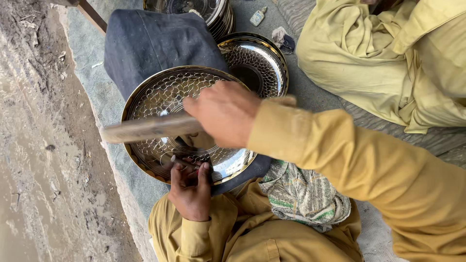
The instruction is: The person uses a hammer and a small metal punch to create a textured pattern on a round metal plate. They repeatedly strike the punch against the plate's surface while rotating it to cover different areas.
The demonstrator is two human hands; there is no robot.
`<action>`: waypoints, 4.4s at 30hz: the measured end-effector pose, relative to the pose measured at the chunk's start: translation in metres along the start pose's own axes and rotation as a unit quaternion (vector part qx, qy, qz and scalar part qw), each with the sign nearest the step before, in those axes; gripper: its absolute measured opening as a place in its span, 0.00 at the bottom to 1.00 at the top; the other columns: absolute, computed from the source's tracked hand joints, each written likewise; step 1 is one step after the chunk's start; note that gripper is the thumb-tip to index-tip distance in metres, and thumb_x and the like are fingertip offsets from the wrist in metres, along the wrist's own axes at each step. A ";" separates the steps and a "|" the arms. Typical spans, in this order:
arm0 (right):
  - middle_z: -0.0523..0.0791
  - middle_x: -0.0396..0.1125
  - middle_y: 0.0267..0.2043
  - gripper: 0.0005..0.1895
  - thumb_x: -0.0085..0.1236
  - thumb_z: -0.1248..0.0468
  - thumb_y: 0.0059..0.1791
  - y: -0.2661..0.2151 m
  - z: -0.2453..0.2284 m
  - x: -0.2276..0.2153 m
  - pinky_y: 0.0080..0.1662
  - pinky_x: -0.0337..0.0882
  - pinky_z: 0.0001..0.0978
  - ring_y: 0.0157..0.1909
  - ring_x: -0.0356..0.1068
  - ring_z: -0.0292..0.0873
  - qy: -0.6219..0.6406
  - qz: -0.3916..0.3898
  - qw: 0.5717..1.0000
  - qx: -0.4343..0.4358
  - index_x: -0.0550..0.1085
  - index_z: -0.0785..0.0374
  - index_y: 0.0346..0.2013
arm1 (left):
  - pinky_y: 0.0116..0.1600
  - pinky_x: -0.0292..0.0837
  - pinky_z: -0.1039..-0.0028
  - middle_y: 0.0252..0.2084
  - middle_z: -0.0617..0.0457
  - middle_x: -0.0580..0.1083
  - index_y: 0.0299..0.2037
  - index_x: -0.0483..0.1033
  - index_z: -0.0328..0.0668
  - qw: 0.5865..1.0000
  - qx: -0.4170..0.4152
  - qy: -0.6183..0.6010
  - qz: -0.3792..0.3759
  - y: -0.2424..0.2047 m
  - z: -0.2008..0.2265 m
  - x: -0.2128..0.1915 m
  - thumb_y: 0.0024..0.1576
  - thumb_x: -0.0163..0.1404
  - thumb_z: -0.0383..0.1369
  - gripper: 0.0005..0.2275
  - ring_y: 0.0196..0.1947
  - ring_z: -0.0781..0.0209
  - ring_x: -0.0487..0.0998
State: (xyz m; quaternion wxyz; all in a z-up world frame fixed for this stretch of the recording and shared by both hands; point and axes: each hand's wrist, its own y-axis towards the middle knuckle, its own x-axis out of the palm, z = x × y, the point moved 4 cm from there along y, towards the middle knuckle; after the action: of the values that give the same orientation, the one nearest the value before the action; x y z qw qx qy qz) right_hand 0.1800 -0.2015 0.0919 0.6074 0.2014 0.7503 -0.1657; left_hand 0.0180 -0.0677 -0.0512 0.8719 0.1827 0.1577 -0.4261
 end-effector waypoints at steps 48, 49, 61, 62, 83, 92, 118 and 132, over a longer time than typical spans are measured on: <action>0.54 0.73 0.26 0.18 0.62 0.68 0.43 -0.189 -0.043 0.156 0.30 0.74 0.48 0.26 0.77 0.56 0.349 0.247 0.829 0.362 0.67 0.63 0.44 | 0.46 0.81 0.67 0.47 0.46 0.80 0.58 0.78 0.44 0.764 0.259 0.035 -0.590 0.061 0.049 0.038 0.51 0.54 0.20 0.22 0.40 0.53 0.84; 0.52 0.73 0.25 0.16 0.62 0.66 0.44 -0.190 -0.039 0.157 0.30 0.75 0.46 0.23 0.78 0.53 0.373 0.274 0.800 0.382 0.67 0.62 0.43 | 0.47 0.83 0.70 0.48 0.47 0.80 0.59 0.78 0.45 0.758 0.246 0.019 -0.604 0.059 0.051 0.037 0.51 0.51 0.18 0.24 0.40 0.55 0.85; 0.55 0.73 0.33 0.18 0.61 0.69 0.42 -0.130 0.014 0.068 0.33 0.73 0.51 0.32 0.76 0.59 0.285 0.199 0.917 0.196 0.68 0.64 0.45 | 0.46 0.78 0.75 0.42 0.49 0.81 0.63 0.65 0.32 0.990 0.097 0.020 -0.096 0.010 0.011 -0.006 0.58 0.60 0.26 0.24 0.40 0.63 0.84; 0.55 0.73 0.32 0.19 0.61 0.70 0.41 -0.118 0.018 0.056 0.34 0.73 0.52 0.32 0.75 0.60 0.253 0.194 0.930 0.184 0.68 0.64 0.45 | 0.46 0.78 0.75 0.41 0.49 0.81 0.62 0.65 0.31 0.991 0.092 0.021 -0.095 0.010 0.008 -0.004 0.58 0.60 0.26 0.23 0.39 0.63 0.83; 0.56 0.74 0.29 0.25 0.62 0.72 0.33 -0.130 0.032 0.067 0.36 0.75 0.53 0.33 0.76 0.62 0.241 0.058 0.939 0.236 0.70 0.63 0.44 | 0.49 0.80 0.74 0.45 0.47 0.82 0.60 0.73 0.33 0.955 0.093 -0.013 -0.281 0.038 0.024 0.008 0.56 0.58 0.21 0.20 0.45 0.64 0.84; 0.57 0.73 0.29 0.25 0.59 0.74 0.37 -0.125 0.032 0.055 0.37 0.73 0.56 0.34 0.74 0.64 0.205 0.087 0.949 0.224 0.67 0.65 0.48 | 0.47 0.79 0.76 0.43 0.48 0.82 0.61 0.73 0.34 0.957 0.087 0.013 -0.276 0.036 0.014 0.003 0.56 0.57 0.19 0.21 0.43 0.66 0.83; 0.51 0.76 0.33 0.17 0.66 0.68 0.36 -0.008 0.012 0.007 0.41 0.78 0.47 0.36 0.77 0.53 0.017 -0.055 0.997 0.046 0.79 0.59 0.39 | 0.42 0.78 0.75 0.39 0.48 0.80 0.57 0.68 0.32 0.999 0.024 0.019 -0.041 0.002 0.002 0.004 0.56 0.61 0.26 0.21 0.36 0.65 0.83; 0.51 0.74 0.27 0.21 0.67 0.65 0.37 -0.002 0.013 -0.019 0.34 0.77 0.44 0.32 0.78 0.53 -0.067 0.079 0.994 0.022 0.76 0.65 0.44 | 0.41 0.78 0.75 0.39 0.47 0.81 0.57 0.66 0.30 0.998 0.044 0.034 -0.023 0.000 0.001 0.012 0.57 0.61 0.27 0.21 0.35 0.64 0.84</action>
State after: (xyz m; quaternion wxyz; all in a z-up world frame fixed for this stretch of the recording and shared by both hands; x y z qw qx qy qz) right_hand 0.1934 -0.2120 0.1073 0.6631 0.2620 0.6857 -0.1466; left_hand 0.0255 -0.0761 -0.0555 0.8472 0.2315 0.1724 -0.4460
